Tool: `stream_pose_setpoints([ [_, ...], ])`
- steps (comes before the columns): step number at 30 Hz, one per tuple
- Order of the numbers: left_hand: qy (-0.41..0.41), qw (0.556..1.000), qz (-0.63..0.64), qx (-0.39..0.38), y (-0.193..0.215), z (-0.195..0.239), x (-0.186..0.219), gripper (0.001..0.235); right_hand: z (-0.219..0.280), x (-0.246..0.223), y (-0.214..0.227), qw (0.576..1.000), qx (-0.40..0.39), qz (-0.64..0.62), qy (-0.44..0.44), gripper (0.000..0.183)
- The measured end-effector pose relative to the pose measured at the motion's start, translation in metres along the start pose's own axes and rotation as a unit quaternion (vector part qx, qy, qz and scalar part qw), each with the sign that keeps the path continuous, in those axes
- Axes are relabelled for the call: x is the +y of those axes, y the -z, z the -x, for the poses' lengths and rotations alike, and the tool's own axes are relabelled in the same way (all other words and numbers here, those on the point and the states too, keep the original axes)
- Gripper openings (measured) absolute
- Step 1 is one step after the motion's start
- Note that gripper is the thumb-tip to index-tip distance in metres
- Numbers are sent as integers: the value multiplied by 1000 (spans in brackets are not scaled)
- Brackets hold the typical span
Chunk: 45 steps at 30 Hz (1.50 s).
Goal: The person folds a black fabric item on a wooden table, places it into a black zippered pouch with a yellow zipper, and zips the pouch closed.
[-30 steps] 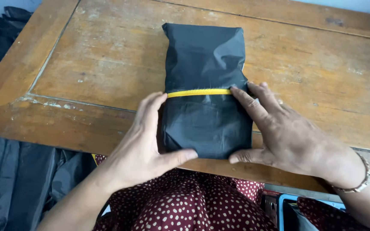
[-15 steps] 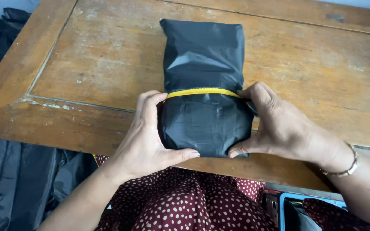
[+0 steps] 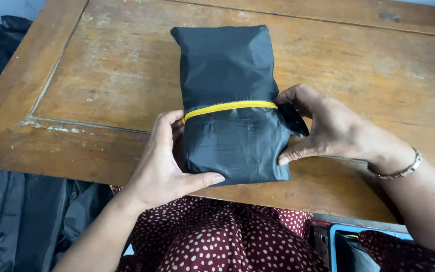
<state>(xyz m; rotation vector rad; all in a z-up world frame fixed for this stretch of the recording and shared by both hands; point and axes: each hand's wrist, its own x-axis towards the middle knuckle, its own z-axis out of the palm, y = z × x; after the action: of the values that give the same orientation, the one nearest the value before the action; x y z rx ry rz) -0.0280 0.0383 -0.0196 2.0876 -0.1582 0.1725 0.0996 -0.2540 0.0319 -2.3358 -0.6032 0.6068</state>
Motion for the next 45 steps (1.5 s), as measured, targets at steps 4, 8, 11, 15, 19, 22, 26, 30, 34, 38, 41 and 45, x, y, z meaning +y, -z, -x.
stream_pose_setpoints([
  [4,-42,997,30,49,-8,4,4,112,-6,7,-8,999,29,-17,33,93],
  [8,-67,995,27,71,-14,11,1,106,-9,14,-14,997,39,-33,62,74],
  [11,-75,992,10,102,-19,15,-3,97,-14,24,-19,995,37,-46,84,55],
  [15,-51,989,-17,136,-21,19,-5,94,-12,22,-19,988,22,-82,127,54],
  [19,-29,988,-30,149,-21,21,-1,89,-12,18,-17,968,-13,-171,181,79],
  [22,-8,987,-36,155,-19,21,-1,87,-7,9,-12,969,-33,-184,159,79],
  [26,0,987,-46,156,-19,20,-2,86,-12,15,-19,969,-26,-199,141,74],
  [30,-33,983,-48,172,-20,19,0,78,-11,16,-24,980,19,-173,98,66],
  [34,-44,981,-57,179,-19,18,2,70,-12,18,-25,979,24,-187,81,55],
  [38,-55,979,-59,187,-19,19,2,66,-13,23,-21,981,28,-174,82,48],
  [41,-44,984,-56,166,-13,19,5,69,-12,23,-14,988,8,-142,65,56],
  [45,-83,989,-19,119,-4,16,25,81,-3,9,-19,978,11,-154,142,74],
])
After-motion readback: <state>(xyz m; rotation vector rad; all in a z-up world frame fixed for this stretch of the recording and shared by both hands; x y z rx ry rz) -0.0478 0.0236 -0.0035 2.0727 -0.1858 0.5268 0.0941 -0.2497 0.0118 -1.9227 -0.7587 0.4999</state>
